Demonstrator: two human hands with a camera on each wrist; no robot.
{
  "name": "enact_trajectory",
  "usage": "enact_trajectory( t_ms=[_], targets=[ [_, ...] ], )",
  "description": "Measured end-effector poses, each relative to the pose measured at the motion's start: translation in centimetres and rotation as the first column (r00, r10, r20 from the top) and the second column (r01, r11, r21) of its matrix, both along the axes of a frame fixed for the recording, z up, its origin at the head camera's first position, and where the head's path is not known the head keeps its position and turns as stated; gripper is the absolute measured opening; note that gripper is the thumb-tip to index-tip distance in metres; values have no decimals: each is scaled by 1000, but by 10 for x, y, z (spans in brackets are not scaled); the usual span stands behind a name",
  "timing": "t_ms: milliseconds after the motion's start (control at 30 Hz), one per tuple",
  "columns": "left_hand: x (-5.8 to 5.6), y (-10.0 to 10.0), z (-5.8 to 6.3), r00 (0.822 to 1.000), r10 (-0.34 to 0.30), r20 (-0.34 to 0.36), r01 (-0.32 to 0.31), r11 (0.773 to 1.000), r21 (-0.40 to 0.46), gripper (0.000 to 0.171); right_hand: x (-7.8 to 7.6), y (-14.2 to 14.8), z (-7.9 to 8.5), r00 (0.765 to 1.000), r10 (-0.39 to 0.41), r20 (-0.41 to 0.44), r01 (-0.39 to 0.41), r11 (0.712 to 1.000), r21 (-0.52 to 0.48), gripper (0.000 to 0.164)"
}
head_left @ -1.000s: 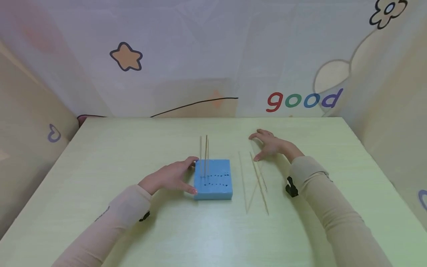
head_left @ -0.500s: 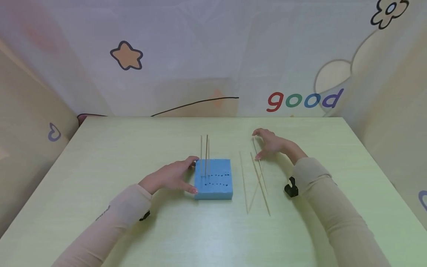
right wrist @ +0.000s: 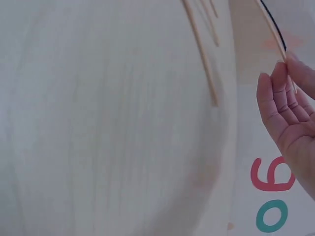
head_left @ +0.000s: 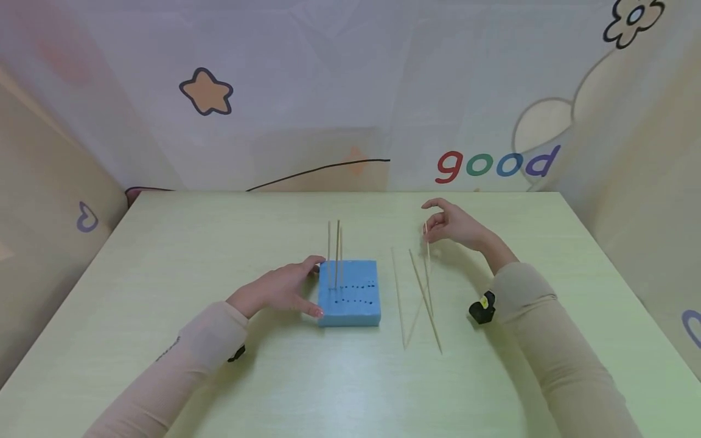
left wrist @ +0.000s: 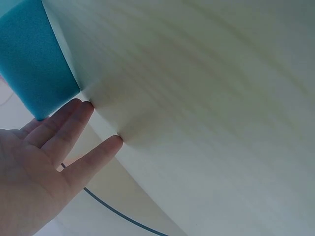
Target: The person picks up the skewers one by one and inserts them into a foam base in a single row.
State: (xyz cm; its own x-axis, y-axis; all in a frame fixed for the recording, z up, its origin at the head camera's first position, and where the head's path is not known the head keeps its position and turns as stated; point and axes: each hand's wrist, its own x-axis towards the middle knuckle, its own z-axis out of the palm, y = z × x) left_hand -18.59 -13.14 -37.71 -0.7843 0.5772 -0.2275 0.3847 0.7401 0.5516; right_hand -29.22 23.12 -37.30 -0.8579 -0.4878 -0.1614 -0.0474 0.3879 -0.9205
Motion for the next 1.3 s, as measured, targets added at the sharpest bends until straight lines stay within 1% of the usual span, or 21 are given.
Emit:
enact_trajectory(
  t_ms=[233,367,467,533,600,767,867,967,1100,1300],
  targets=[
    [0,-1,0,1000,-2,-9,2,1000,-6,104,11,-4,14,998,9,-57,-13,998,-66,58],
    [-1,-2,-1,1000,-2,-12,2,1000,-6,104,20,-10,23,993,-29,-110,16,993,-115,60],
    [-1,-3,-1,1000,0,-13,0,1000,-5,104,28,-15,31,988,-82,-131,61,986,-154,61],
    [-2,-3,-1,1000,-4,-15,4,1000,0,104,33,-17,37,985,-111,-132,87,981,-176,58],
    [-2,-2,-2,1000,-9,-18,9,1000,5,104,38,-19,42,983,-123,-135,96,976,-196,51],
    [-2,-2,-2,1000,-5,-14,5,1000,1,105,50,-24,54,978,-77,-193,28,970,-243,34],
    [-2,-2,-1,1000,0,-7,0,1000,-5,105,60,-30,62,971,-58,-231,-1,969,-249,32],
    [-1,-2,0,1000,-2,-6,2,1000,-2,104,69,-37,69,962,-66,-265,-1,970,-244,33],
    [-1,-2,0,1000,-3,-7,3,1000,4,104,80,-46,76,942,-94,-323,9,967,-255,34],
    [-1,-1,-1,1000,-13,-11,13,1000,15,103,95,-59,81,898,-125,-422,-2,958,-287,34]
  ],
)
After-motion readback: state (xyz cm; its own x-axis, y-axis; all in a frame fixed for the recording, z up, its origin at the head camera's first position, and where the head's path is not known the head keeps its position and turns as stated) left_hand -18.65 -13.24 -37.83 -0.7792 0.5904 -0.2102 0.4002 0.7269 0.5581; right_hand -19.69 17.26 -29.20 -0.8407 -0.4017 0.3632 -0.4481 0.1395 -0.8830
